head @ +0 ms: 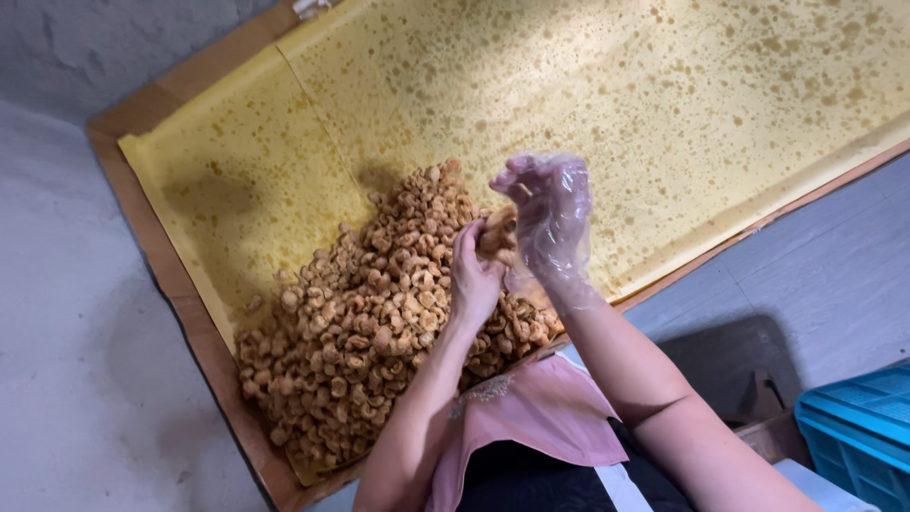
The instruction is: The person scoops cashews from a large yellow tray into clear plastic bags, weighs each bag on a digital scale, and places the sealed bags into a blue basket. The person also spreads the cashews across the tray to even out the pile.
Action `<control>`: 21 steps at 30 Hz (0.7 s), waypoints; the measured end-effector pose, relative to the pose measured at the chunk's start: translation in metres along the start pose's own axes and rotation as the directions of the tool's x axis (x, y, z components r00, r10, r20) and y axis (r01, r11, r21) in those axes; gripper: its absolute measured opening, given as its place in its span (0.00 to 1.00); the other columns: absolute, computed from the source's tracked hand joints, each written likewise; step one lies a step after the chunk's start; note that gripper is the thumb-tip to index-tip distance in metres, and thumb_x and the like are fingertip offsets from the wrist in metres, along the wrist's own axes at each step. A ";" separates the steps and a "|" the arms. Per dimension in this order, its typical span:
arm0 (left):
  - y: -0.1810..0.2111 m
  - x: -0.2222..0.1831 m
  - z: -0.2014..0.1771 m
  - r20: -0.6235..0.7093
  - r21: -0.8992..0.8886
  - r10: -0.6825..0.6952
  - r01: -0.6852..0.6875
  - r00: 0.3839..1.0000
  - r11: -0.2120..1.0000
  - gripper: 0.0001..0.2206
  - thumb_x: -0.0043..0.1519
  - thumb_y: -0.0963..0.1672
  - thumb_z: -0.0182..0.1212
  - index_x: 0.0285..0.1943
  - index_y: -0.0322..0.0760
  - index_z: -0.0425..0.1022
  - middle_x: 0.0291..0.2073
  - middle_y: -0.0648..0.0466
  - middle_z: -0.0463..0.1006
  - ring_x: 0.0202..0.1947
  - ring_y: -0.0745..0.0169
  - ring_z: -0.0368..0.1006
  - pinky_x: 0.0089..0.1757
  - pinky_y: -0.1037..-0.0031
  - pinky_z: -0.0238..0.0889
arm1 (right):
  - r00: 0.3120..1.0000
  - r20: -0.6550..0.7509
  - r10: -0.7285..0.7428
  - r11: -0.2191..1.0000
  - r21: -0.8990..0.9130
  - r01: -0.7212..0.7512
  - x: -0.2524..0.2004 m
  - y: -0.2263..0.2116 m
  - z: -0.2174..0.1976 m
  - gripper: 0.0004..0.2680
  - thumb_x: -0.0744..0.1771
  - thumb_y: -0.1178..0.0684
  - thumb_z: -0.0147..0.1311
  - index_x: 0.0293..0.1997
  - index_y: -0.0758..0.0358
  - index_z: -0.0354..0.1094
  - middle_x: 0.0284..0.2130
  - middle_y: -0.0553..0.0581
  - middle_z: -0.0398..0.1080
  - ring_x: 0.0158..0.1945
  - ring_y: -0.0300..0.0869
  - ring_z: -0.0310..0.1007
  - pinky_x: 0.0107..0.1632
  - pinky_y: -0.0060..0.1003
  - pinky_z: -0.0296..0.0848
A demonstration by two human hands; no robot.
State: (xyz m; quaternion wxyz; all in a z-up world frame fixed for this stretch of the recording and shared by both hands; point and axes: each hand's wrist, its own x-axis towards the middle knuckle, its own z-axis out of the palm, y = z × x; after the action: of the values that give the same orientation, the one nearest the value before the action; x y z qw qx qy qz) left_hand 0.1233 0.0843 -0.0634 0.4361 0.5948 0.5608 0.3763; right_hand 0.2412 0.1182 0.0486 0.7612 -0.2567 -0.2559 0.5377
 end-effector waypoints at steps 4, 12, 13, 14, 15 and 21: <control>0.024 -0.007 -0.018 0.028 -0.185 -0.211 0.213 0.977 0.959 0.27 0.60 0.32 0.53 0.71 0.32 0.64 0.68 0.40 0.64 0.39 0.52 0.77 0.31 0.77 0.80 | 0.990 0.005 -0.140 0.990 -0.012 0.140 0.009 -0.027 -0.002 0.06 0.71 0.48 0.59 0.43 0.58 0.69 0.40 0.57 0.75 0.45 0.44 0.76 0.54 0.43 0.79; 0.084 0.011 -0.061 0.251 -0.024 -0.407 0.426 0.878 0.904 0.28 0.61 0.32 0.49 0.73 0.35 0.57 0.73 0.46 0.55 0.26 0.63 0.77 0.26 0.79 0.78 | 0.969 -0.187 0.160 0.887 -0.404 -0.224 -0.006 -0.010 -0.091 0.10 0.69 0.47 0.59 0.48 0.61 0.66 0.45 0.60 0.74 0.48 0.45 0.77 0.55 0.40 0.79; 0.086 0.020 -0.063 0.253 -0.007 -0.398 0.413 0.882 0.911 0.28 0.61 0.32 0.49 0.73 0.35 0.57 0.72 0.46 0.56 0.26 0.64 0.77 0.26 0.79 0.78 | 0.951 -0.221 0.216 0.840 -0.454 -0.297 -0.002 0.001 -0.110 0.12 0.69 0.45 0.57 0.50 0.60 0.65 0.46 0.60 0.75 0.50 0.44 0.78 0.56 0.40 0.80; 0.087 0.016 -0.066 0.253 0.008 -0.411 0.423 0.876 0.906 0.28 0.61 0.32 0.49 0.73 0.34 0.58 0.72 0.46 0.57 0.26 0.64 0.77 0.27 0.80 0.78 | 0.936 -0.262 0.235 0.803 -0.490 -0.339 -0.004 0.010 -0.134 0.13 0.69 0.45 0.58 0.51 0.61 0.65 0.47 0.60 0.75 0.49 0.45 0.78 0.55 0.40 0.81; 0.088 0.011 -0.069 0.252 0.033 -0.410 0.416 0.876 0.909 0.27 0.61 0.33 0.49 0.73 0.34 0.57 0.73 0.46 0.55 0.26 0.65 0.77 0.26 0.79 0.78 | 0.919 -0.303 0.253 0.763 -0.521 -0.381 -0.003 0.018 -0.160 0.14 0.69 0.45 0.59 0.53 0.62 0.65 0.48 0.61 0.75 0.49 0.46 0.78 0.55 0.40 0.81; 0.115 -0.011 -0.099 0.297 0.158 -0.429 0.399 0.853 0.903 0.27 0.62 0.34 0.48 0.74 0.36 0.58 0.71 0.49 0.60 0.26 0.69 0.77 0.27 0.79 0.77 | 0.674 -0.483 0.559 0.410 -0.546 -0.731 0.032 0.059 -0.293 0.21 0.66 0.43 0.60 0.63 0.59 0.62 0.50 0.55 0.73 0.45 0.44 0.75 0.46 0.39 0.77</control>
State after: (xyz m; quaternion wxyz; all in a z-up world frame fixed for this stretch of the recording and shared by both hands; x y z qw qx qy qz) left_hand 0.0683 0.0837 0.0787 0.5655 0.5329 0.6126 0.1449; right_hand 0.4049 0.1315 -0.2034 0.3563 -0.6632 -0.2321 0.6159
